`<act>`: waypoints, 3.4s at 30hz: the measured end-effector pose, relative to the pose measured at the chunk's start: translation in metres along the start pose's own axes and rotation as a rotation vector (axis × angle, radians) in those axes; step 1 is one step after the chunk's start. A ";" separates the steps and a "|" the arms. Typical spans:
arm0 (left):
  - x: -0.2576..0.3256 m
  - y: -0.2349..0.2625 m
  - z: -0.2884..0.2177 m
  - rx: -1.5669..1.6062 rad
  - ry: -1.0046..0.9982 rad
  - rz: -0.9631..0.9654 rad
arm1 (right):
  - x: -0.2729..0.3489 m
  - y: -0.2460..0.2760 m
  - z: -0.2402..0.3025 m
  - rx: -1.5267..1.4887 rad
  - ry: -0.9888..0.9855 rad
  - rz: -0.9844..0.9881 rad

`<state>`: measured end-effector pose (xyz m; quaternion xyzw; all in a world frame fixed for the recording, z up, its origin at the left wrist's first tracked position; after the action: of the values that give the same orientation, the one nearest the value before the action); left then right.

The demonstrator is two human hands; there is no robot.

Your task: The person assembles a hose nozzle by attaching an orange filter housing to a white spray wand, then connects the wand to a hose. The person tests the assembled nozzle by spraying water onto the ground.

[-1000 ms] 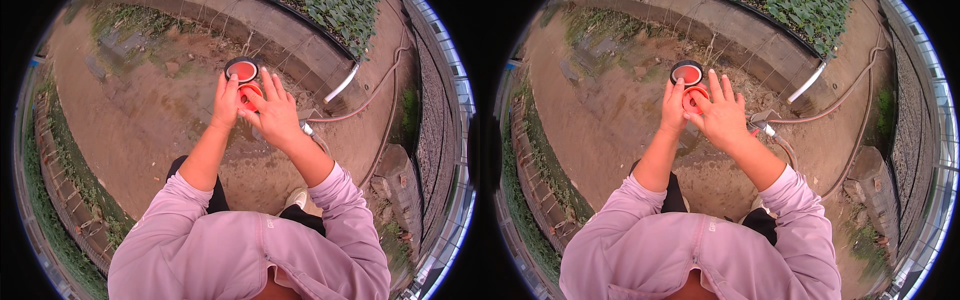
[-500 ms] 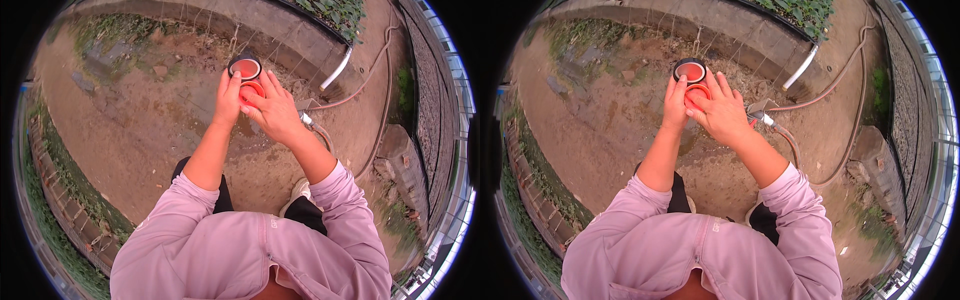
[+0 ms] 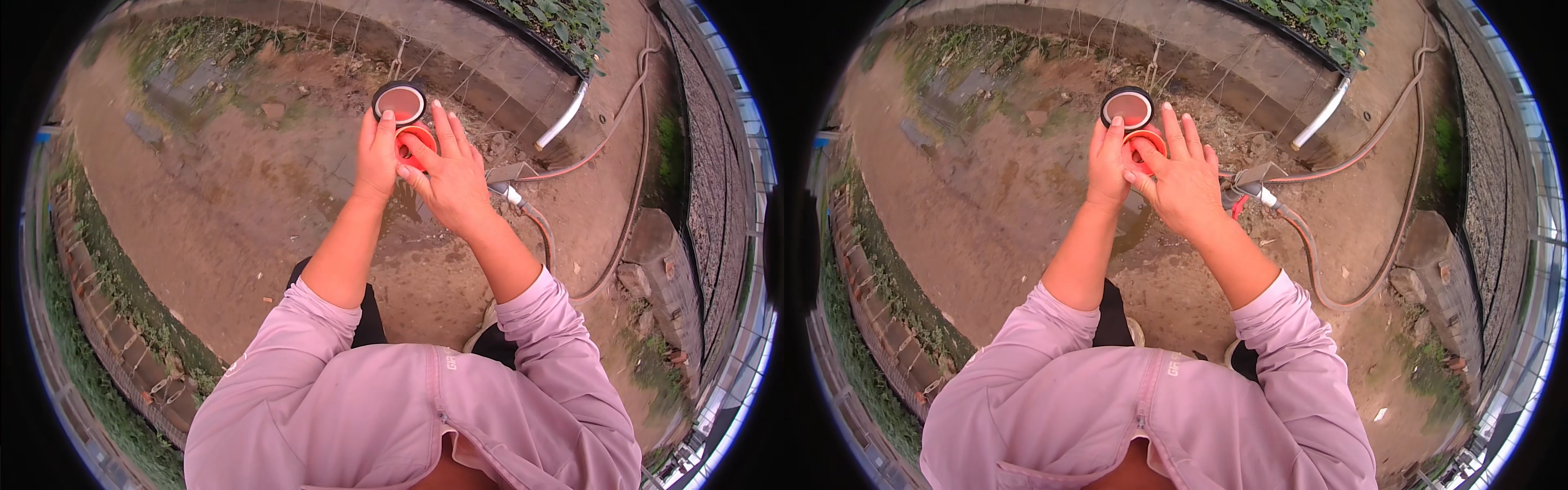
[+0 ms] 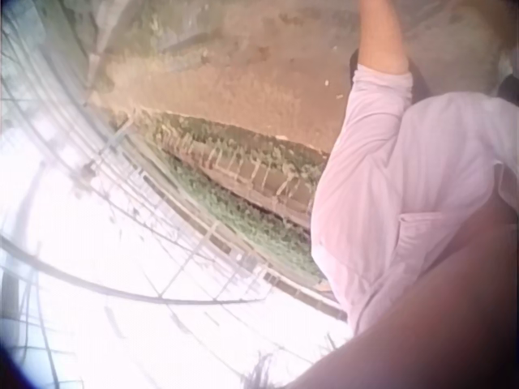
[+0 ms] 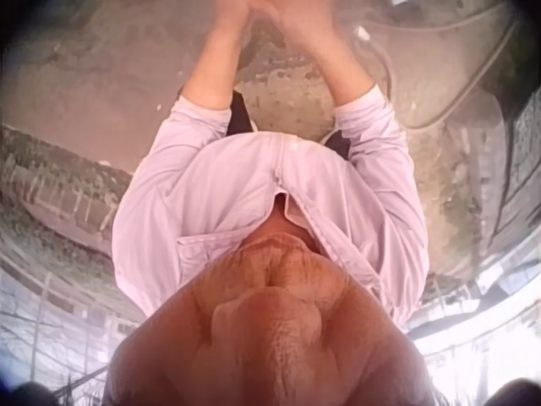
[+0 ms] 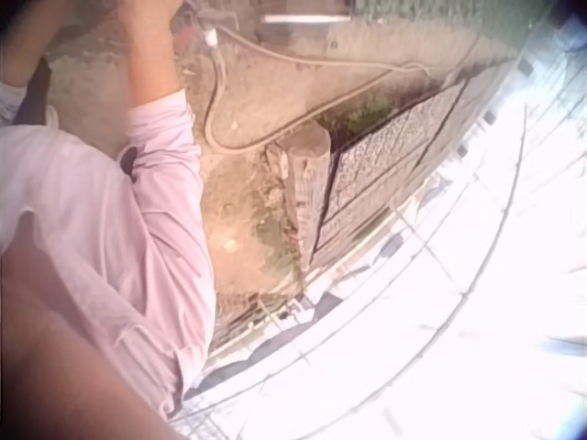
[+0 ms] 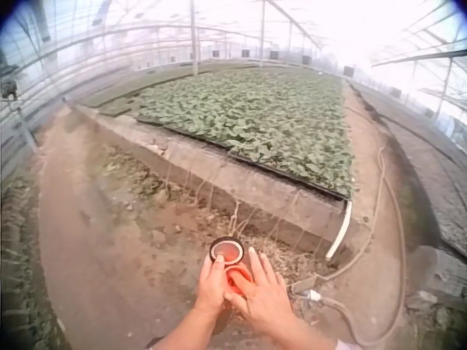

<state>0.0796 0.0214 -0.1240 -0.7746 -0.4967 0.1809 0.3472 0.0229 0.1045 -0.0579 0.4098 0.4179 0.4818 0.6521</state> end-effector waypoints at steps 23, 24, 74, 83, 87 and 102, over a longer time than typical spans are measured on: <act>-0.001 0.006 -0.001 -0.139 0.010 -0.014 | 0.002 -0.014 0.002 -0.326 0.150 0.066; -0.001 0.006 -0.002 -0.123 -0.006 -0.019 | 0.001 -0.014 0.000 -0.198 0.126 0.073; 0.000 0.197 0.093 -1.509 0.277 -0.352 | 0.202 -0.207 -0.270 -0.483 -1.020 -0.205; -0.039 0.210 0.094 -1.438 0.256 -0.366 | 0.200 -0.276 -0.333 -0.552 -1.154 -0.164; -0.044 0.222 0.092 -1.570 0.286 -0.352 | 0.179 -0.328 -0.298 -1.206 -1.733 -0.013; -0.043 0.252 0.110 -1.453 0.408 -0.443 | 0.150 -0.272 -0.292 -0.286 -1.176 0.059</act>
<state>0.1534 -0.0446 -0.3838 -0.7084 -0.5598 -0.4084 -0.1342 -0.1455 0.2340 -0.4271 0.5270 -0.0931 0.2436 0.8089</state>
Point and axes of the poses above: each hand's wrist, its own x-axis away from the middle knuckle, its own y-axis out of the back of the hand, z = x × y, the point moved 10 cm from there along -x, towards the middle knuckle, and after that the axes turned 7 degrees about x, right-handed, at the moved point
